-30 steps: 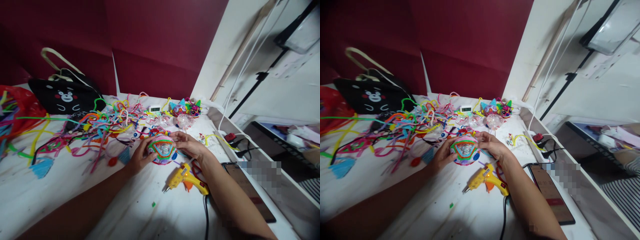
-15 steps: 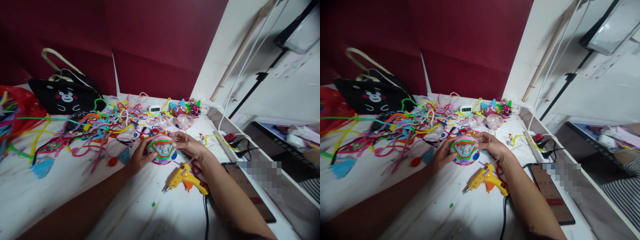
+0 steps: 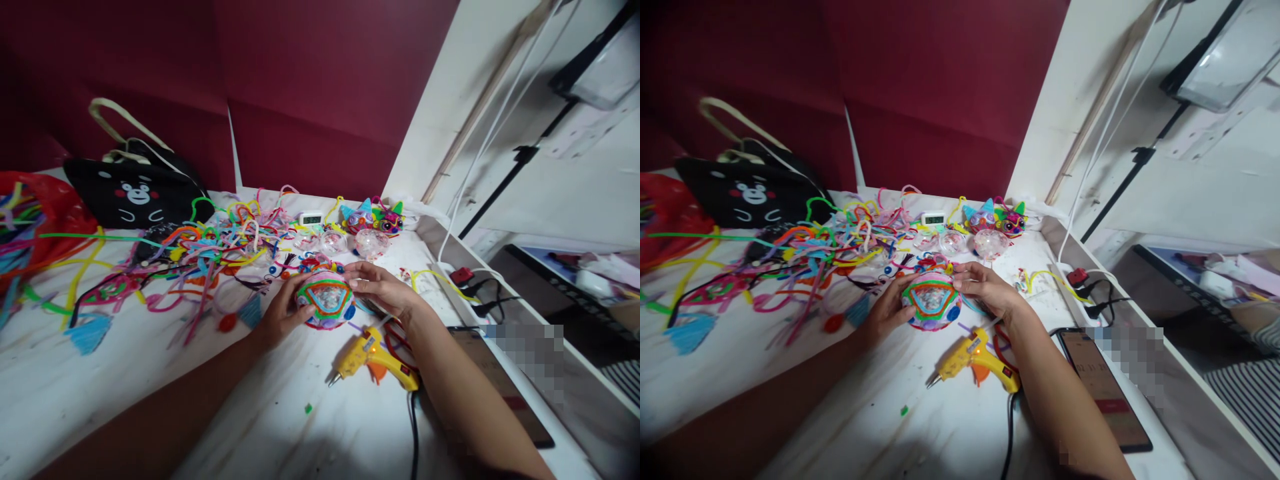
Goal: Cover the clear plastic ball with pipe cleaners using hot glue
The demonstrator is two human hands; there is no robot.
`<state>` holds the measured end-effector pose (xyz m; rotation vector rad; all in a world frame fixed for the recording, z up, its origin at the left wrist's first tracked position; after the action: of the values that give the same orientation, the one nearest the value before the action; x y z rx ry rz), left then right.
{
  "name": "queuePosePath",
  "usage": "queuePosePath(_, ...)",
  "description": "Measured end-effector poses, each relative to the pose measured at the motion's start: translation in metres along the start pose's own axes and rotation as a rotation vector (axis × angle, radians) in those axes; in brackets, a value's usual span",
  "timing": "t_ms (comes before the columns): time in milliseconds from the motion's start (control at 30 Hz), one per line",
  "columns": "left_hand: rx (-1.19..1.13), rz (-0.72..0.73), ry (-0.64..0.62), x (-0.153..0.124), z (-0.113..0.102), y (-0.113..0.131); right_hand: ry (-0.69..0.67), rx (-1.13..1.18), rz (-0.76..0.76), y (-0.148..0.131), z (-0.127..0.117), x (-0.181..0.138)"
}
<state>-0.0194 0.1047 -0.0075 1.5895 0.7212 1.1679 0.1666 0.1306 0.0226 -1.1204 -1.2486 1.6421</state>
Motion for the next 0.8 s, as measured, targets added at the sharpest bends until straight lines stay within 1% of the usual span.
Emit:
queuePosePath(100, 0.004, -0.007, -0.004, 0.0, 0.0, 0.0, 0.057, -0.054, -0.009, -0.005, -0.006, -0.002)
queuePosePath(200, -0.005, 0.026, -0.007, 0.0, 0.001, 0.002, 0.125, -0.106, -0.047, -0.012, -0.014, -0.005)
queuePosePath(267, -0.019, 0.033, -0.016, 0.0, 0.003, 0.002, 0.181, -0.131, -0.089, -0.019, -0.021, -0.006)
queuePosePath(433, 0.017, 0.036, 0.01, -0.003, 0.004, 0.005, 0.301, -0.139, -0.219, -0.036, -0.035, -0.012)
queuePosePath(567, 0.051, 0.059, 0.039, -0.004, 0.003, 0.011, 0.368, -0.144, -0.368, -0.053, -0.036, -0.022)
queuePosePath(667, 0.1, 0.112, 0.066, -0.004, 0.002, 0.016, 0.394, -0.156, -0.473, -0.065, -0.032, -0.031)
queuePosePath(733, 0.174, 0.167, 0.105, -0.005, -0.001, 0.021, 0.401, -0.167, -0.517, -0.072, -0.031, -0.036)
queuePosePath(800, 0.269, 0.209, 0.175, -0.008, -0.006, 0.027, 0.411, -0.182, -0.553, -0.078, -0.03, -0.041)
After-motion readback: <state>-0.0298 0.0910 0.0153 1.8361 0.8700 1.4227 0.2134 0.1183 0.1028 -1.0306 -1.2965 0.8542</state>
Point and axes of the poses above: each hand's wrist, its own x-axis towards the middle knuckle, its own z-axis out of the palm, y = z × x, the point moved 9 cm from there along x, towards the middle knuckle
